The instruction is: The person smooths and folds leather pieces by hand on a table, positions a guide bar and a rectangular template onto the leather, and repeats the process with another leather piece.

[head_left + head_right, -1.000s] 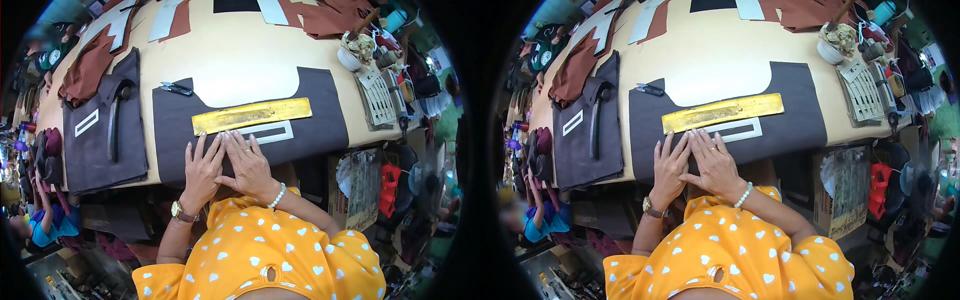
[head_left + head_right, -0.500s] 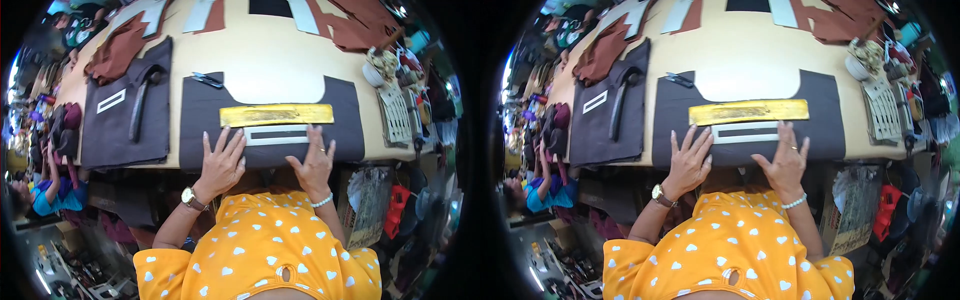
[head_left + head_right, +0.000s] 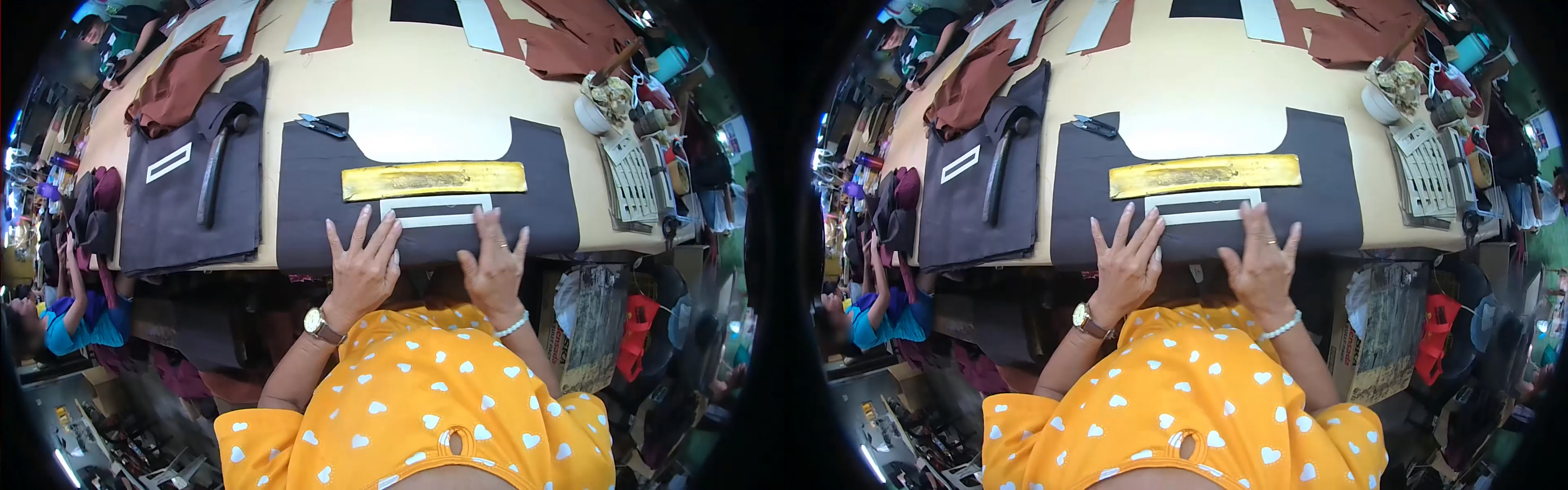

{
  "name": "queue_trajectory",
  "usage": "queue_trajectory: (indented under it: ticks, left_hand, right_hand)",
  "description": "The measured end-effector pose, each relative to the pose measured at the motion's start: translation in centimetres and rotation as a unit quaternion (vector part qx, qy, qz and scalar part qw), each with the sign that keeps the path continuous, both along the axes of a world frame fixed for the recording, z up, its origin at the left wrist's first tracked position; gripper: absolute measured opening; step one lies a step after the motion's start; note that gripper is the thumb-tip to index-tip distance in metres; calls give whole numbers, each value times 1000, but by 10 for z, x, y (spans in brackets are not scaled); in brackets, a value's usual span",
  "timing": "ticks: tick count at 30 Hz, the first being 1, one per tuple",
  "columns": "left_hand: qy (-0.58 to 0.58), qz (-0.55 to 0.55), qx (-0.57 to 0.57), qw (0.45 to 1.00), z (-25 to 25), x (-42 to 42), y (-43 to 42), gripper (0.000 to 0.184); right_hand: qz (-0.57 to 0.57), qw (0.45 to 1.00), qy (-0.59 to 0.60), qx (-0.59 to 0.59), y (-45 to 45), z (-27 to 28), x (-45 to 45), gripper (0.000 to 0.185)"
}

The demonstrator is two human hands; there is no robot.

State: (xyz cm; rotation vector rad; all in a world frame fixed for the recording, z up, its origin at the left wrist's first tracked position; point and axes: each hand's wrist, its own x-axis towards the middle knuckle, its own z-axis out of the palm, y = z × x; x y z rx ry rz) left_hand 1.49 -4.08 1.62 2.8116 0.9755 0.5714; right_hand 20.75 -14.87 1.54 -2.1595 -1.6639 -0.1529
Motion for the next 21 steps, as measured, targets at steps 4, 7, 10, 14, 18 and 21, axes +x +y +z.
queue_trajectory:
  ticks: [4, 7, 10, 14, 18, 21]
  left_hand:
    - [7, 41, 13, 999, 10, -13, 1, 35]
    - [-10, 108, 10, 994, 15, -33, 19, 31]
    - [-79, 214, -11, 974, 8, -36, 52, 39]
    - [14, 297, 5, 955, -16, -32, 77, 46]
    - [48, 310, 1, 950, -17, -33, 77, 46]
    - [33, 311, 2, 950, -15, -31, 77, 46]
  right_hand:
    - [-55, 998, -21, -4, -7, 6, 20, 58]
    - [-84, 996, -11, 17, 16, 18, 32, 52]
    - [34, 996, -17, 83, 58, 26, 32, 43]
    - [133, 991, 16, 4, 81, 9, 46, 34]
    - [4, 997, -27, 78, 60, 10, 93, 25]
    - [-187, 978, -80, 45, 27, -11, 158, 27]
